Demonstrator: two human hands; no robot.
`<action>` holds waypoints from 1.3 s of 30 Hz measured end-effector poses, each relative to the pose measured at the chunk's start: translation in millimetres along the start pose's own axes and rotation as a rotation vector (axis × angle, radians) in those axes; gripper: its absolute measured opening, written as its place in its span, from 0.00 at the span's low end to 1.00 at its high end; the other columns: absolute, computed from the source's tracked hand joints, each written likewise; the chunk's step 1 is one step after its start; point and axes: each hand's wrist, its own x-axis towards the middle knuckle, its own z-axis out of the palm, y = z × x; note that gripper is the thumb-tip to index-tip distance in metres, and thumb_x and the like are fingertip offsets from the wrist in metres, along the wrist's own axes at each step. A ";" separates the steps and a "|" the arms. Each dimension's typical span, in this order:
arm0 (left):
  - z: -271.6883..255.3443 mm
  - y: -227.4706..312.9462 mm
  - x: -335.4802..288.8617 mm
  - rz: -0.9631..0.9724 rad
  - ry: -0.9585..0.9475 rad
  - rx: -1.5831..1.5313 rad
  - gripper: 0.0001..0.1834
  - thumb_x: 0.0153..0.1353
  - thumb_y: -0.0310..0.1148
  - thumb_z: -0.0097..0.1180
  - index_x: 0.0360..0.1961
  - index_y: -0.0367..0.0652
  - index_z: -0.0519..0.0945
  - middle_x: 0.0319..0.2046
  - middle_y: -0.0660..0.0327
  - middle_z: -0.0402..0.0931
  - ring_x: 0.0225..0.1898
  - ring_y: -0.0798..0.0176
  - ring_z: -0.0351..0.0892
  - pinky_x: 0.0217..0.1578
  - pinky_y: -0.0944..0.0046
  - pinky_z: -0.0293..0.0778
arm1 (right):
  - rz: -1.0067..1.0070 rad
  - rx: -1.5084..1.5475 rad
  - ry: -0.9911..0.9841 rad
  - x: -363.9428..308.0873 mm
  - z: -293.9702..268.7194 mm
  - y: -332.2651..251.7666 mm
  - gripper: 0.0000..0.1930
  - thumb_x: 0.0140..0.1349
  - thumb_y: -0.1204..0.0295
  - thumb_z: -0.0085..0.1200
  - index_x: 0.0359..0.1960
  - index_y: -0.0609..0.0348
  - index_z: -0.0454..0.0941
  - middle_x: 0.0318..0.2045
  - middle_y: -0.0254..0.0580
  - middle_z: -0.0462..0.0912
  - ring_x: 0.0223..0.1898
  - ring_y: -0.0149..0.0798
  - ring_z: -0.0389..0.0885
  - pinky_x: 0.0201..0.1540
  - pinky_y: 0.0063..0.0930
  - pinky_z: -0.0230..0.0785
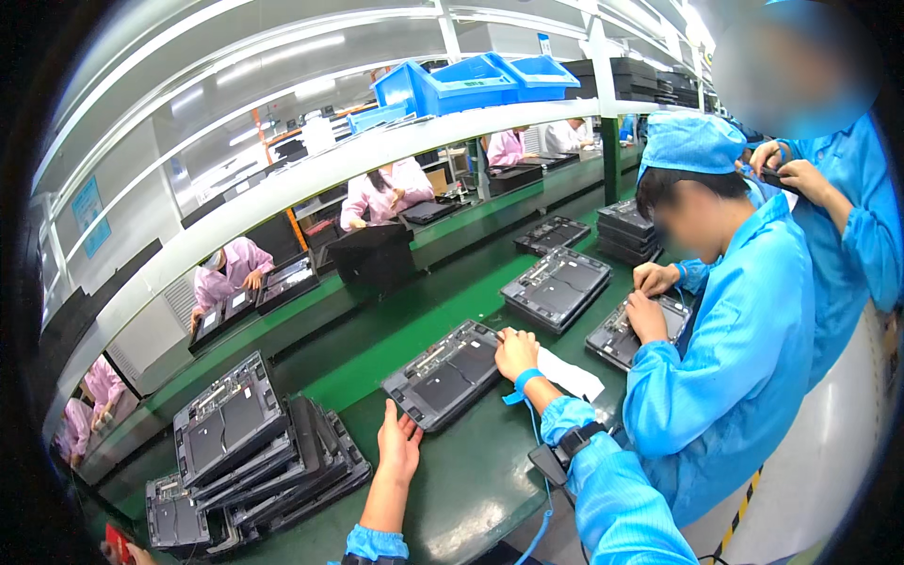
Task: The person is assembling internal components of a tablet device on a manufacturing assembly line.
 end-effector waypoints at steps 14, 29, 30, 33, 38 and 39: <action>-60.6 -93.0 -289.2 -0.075 -0.216 0.127 0.23 0.70 0.32 0.49 0.62 0.34 0.61 0.53 0.54 0.71 0.50 0.62 0.75 0.48 0.63 0.76 | 0.040 0.850 -0.586 -129.5 -93.9 -22.4 0.13 0.72 0.72 0.43 0.49 0.64 0.77 0.44 0.36 0.81 0.47 0.29 0.75 0.54 0.25 0.66; -160.6 -76.8 -356.8 -0.068 0.424 -0.502 0.32 0.67 0.51 0.44 0.64 0.41 0.65 0.60 0.52 0.71 0.59 0.46 0.71 0.58 0.42 0.68 | -0.576 0.665 -1.087 -182.3 -55.0 -144.2 0.12 0.69 0.74 0.46 0.47 0.64 0.79 0.42 0.50 0.81 0.46 0.46 0.81 0.49 0.34 0.72; -168.9 -70.2 -355.9 -0.056 0.430 -0.506 0.32 0.67 0.51 0.44 0.64 0.41 0.65 0.60 0.52 0.71 0.59 0.46 0.71 0.58 0.42 0.68 | -0.562 0.666 -1.116 -185.2 -48.1 -148.5 0.12 0.69 0.74 0.46 0.47 0.64 0.80 0.42 0.50 0.82 0.46 0.45 0.81 0.49 0.33 0.72; -204.6 -62.6 -348.4 -0.062 0.153 -0.291 0.29 0.69 0.48 0.43 0.63 0.38 0.66 0.57 0.47 0.73 0.51 0.50 0.78 0.52 0.48 0.74 | -0.509 0.711 -1.162 -186.7 -35.2 -170.8 0.12 0.69 0.73 0.46 0.48 0.63 0.79 0.42 0.49 0.82 0.47 0.43 0.81 0.51 0.31 0.71; -182.6 -67.1 -336.4 -0.344 -0.340 -0.244 0.33 0.70 0.53 0.42 0.60 0.31 0.67 0.46 0.34 0.77 0.36 0.46 0.84 0.43 0.51 0.80 | -0.378 0.858 -1.277 -181.6 -15.3 -174.4 0.14 0.71 0.72 0.44 0.53 0.63 0.76 0.50 0.48 0.80 0.52 0.43 0.78 0.57 0.31 0.69; -177.4 -84.8 -336.6 -0.330 -0.245 -0.212 0.34 0.70 0.54 0.41 0.61 0.31 0.66 0.45 0.34 0.77 0.35 0.45 0.84 0.41 0.52 0.80 | -0.575 0.820 -1.120 -182.6 -19.8 -173.8 0.14 0.71 0.72 0.43 0.54 0.62 0.76 0.53 0.49 0.77 0.54 0.44 0.76 0.58 0.32 0.68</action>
